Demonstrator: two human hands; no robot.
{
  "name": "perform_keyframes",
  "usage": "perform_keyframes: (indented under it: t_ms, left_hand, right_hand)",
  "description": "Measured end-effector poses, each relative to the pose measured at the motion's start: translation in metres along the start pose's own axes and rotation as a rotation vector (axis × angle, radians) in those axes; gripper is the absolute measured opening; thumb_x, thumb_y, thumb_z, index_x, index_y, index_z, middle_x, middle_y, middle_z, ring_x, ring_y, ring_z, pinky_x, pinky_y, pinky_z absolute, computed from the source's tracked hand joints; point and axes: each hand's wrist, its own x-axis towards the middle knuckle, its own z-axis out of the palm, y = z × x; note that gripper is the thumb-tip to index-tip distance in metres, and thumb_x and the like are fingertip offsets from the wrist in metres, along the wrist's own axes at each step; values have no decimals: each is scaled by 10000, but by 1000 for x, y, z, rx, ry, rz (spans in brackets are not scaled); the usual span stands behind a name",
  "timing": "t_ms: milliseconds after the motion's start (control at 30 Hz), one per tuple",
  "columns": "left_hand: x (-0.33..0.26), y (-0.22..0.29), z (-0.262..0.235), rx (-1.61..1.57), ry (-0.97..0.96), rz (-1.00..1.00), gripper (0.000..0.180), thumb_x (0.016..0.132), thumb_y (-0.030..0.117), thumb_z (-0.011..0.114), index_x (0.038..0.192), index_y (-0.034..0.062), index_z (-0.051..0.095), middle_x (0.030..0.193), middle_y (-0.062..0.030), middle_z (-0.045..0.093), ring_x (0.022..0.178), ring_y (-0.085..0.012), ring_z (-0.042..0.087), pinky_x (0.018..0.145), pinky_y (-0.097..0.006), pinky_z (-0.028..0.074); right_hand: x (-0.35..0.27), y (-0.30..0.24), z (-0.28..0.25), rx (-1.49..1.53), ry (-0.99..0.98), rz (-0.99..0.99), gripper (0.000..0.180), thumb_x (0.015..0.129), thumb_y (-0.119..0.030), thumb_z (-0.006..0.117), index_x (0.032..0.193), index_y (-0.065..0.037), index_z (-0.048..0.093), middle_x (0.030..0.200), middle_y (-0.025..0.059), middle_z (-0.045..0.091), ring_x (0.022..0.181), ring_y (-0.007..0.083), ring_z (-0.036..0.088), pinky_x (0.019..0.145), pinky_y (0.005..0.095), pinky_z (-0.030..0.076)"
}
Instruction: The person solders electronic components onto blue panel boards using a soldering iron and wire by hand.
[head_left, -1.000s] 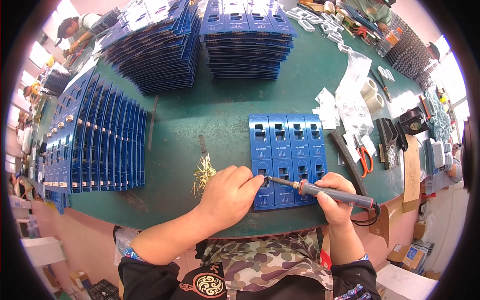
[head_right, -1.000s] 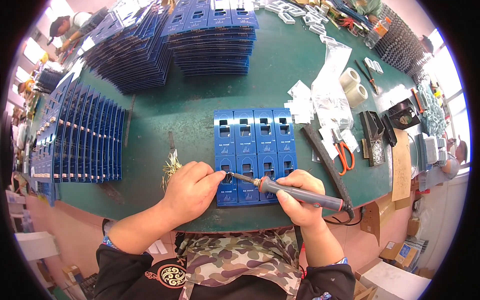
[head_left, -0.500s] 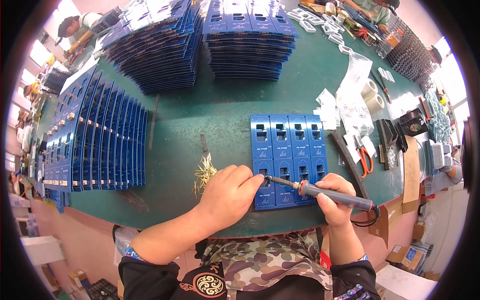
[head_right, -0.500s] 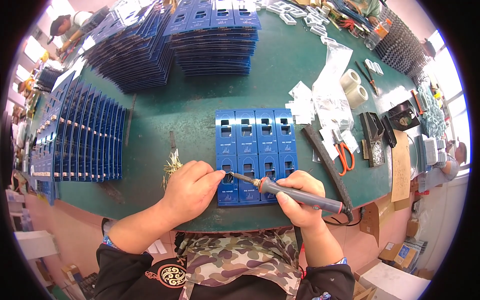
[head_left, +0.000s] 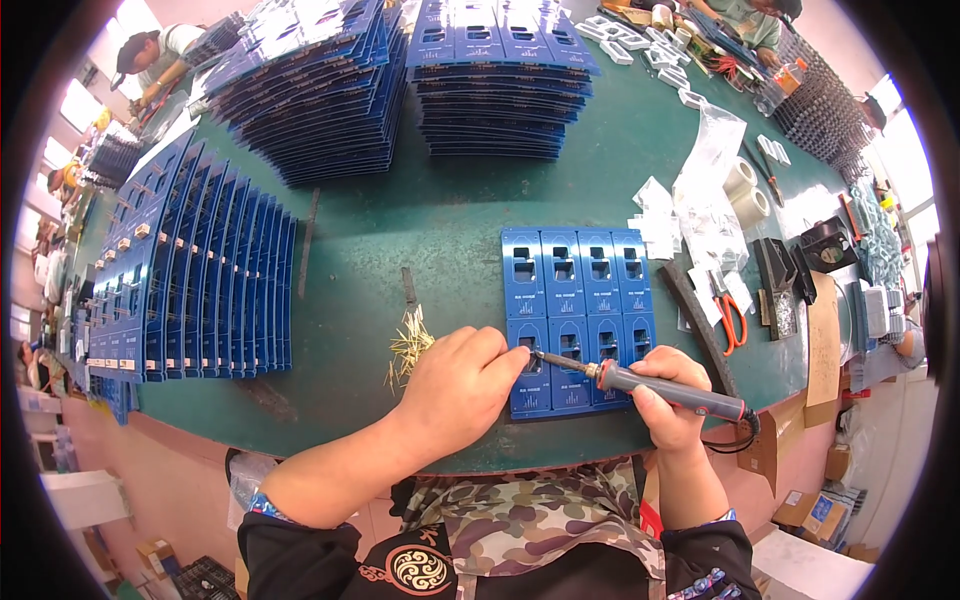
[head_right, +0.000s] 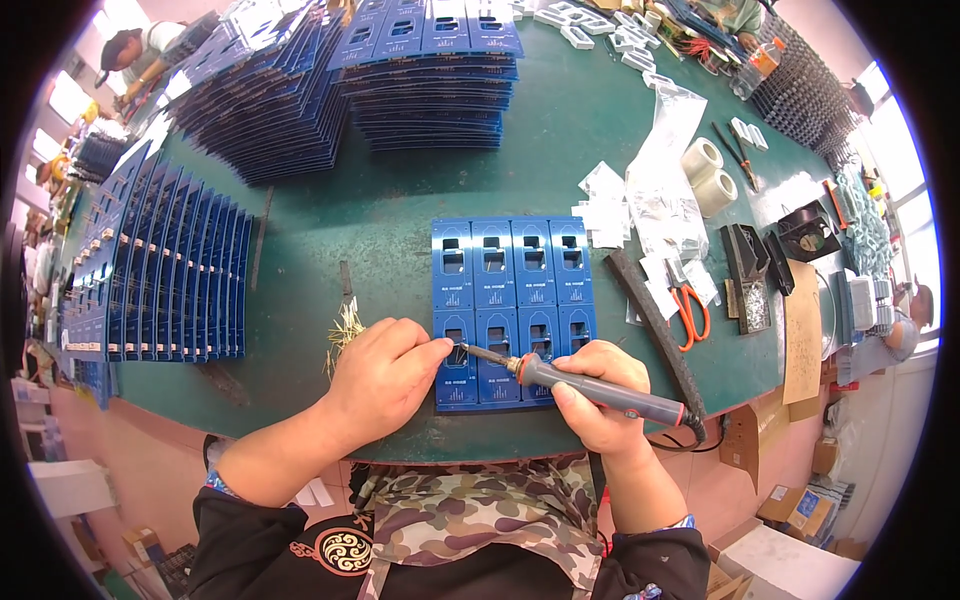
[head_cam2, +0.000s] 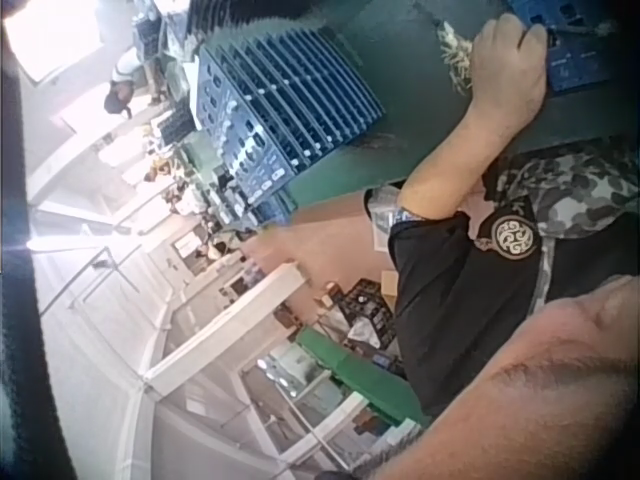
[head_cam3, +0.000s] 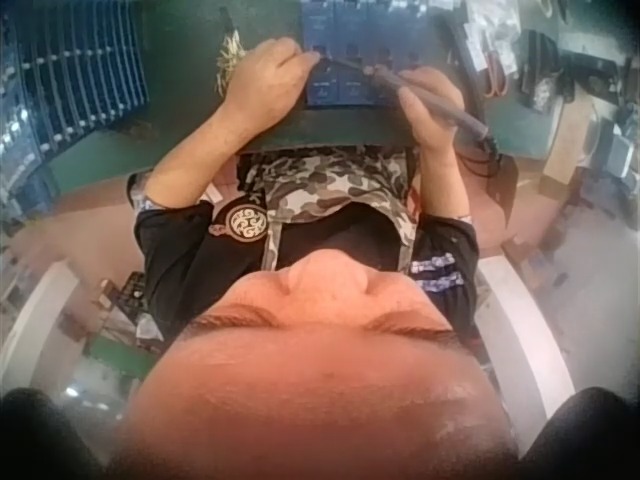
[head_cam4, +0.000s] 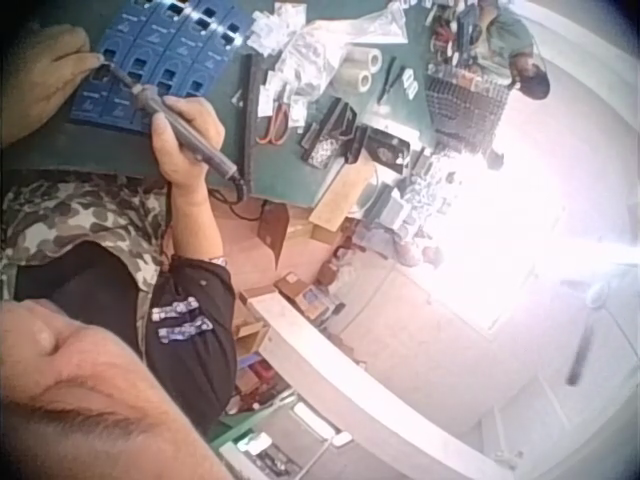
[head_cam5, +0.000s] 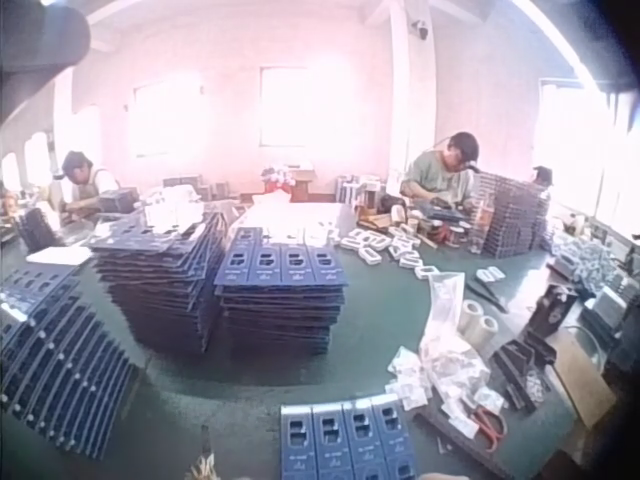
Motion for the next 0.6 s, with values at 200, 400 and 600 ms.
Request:
perform_keyframes:
  t_ms: [200,400,600]
  left_hand:
    - [0,3,-2,-23,20,-3,215,741,6,677,951,42,647,779,-80,565,673,-263,566,559,-356,467]
    - [-12,36,-12,-283,126,19,195,759,-3,694,937,21,619,777,-92,577,648,-262,583,545,-346,480]
    - [-19,62,3,-532,116,51,242,747,-23,714,963,19,612,821,-115,604,660,-259,611,535,-333,499]
  right_hand:
    - [-7,0,1,102,122,78,182,719,-101,688,832,35,644,739,109,625,577,179,553,556,291,435]
    - [-24,-19,2,349,133,204,337,866,-87,627,1154,25,492,881,162,631,761,180,639,708,293,527]
    - [-38,-34,35,377,-52,255,378,825,29,684,1172,-12,539,925,131,675,818,149,654,705,278,527]
